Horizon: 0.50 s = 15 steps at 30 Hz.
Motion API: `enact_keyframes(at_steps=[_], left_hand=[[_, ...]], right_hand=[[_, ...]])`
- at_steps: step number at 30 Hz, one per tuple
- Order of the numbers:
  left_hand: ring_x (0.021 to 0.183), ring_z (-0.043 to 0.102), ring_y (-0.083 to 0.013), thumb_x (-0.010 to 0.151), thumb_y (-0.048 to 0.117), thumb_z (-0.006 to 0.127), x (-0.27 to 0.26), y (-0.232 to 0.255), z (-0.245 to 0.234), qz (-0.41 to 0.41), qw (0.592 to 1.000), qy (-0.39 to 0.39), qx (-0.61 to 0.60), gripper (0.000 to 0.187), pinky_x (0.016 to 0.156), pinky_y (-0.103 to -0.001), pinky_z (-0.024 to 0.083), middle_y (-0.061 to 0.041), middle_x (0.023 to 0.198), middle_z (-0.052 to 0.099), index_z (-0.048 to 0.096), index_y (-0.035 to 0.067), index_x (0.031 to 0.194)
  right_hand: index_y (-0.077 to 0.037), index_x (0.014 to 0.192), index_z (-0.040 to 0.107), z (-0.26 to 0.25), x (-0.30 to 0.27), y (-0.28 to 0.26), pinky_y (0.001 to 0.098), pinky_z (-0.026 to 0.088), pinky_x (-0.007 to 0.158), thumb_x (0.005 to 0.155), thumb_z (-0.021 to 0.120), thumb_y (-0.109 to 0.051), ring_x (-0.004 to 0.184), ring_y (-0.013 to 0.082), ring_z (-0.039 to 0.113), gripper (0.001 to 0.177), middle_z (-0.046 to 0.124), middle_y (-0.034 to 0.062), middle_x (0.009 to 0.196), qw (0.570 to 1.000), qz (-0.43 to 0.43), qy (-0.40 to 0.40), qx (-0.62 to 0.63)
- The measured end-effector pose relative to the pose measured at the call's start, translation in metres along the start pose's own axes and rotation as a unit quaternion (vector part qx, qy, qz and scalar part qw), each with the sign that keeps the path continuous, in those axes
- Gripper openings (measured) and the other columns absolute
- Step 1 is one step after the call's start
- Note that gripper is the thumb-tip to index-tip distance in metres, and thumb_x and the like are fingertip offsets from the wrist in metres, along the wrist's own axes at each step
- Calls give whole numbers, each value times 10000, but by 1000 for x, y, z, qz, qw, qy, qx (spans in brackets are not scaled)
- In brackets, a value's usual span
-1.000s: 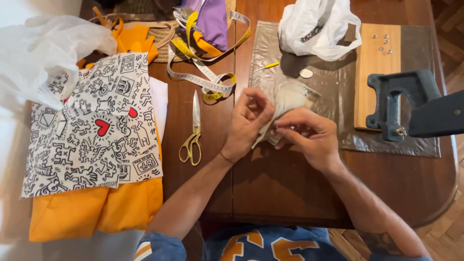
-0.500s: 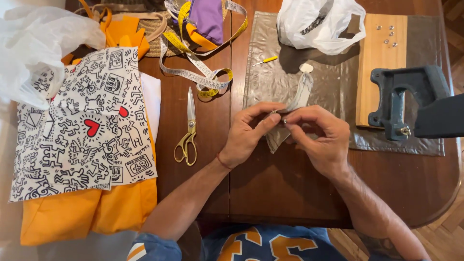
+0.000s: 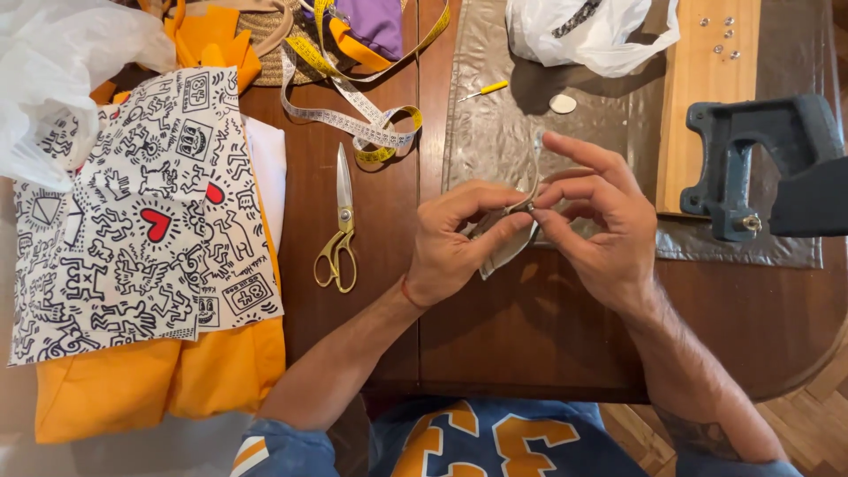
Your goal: Assemble leather or fabric components by folding, marking with a pencil, and attaching hardware using a manual hand press.
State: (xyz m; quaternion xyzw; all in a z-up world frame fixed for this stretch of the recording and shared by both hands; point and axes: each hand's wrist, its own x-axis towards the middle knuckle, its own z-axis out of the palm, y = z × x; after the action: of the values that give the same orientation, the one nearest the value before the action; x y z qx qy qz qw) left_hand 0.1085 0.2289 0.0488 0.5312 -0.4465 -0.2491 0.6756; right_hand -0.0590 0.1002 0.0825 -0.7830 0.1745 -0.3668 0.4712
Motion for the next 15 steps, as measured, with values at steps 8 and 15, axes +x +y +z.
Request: enact_keyframes(at_steps=[8,15], left_hand=[[931,797,-92,1009,105,960,5,6,-12,56,998,-37,5,172,832,-304,653,-41,1015,878,918,153,1169],[915,890,-273,1027,69,937,8,20,-18,132,988,-52,53,160,814,-371,689,-84,1050,892,914,125,1175]], right_hand=[[48,1263,710,-4,-3,0,318,691,814,1013,921,15,1092,243,843,329,789,245,1500,998,-31,-26,55],[-14,1215,895,-11,-4,-17,304,712,748,989,977,4,917,232,827,241,848,129,1136,989,-108,-24,-97]])
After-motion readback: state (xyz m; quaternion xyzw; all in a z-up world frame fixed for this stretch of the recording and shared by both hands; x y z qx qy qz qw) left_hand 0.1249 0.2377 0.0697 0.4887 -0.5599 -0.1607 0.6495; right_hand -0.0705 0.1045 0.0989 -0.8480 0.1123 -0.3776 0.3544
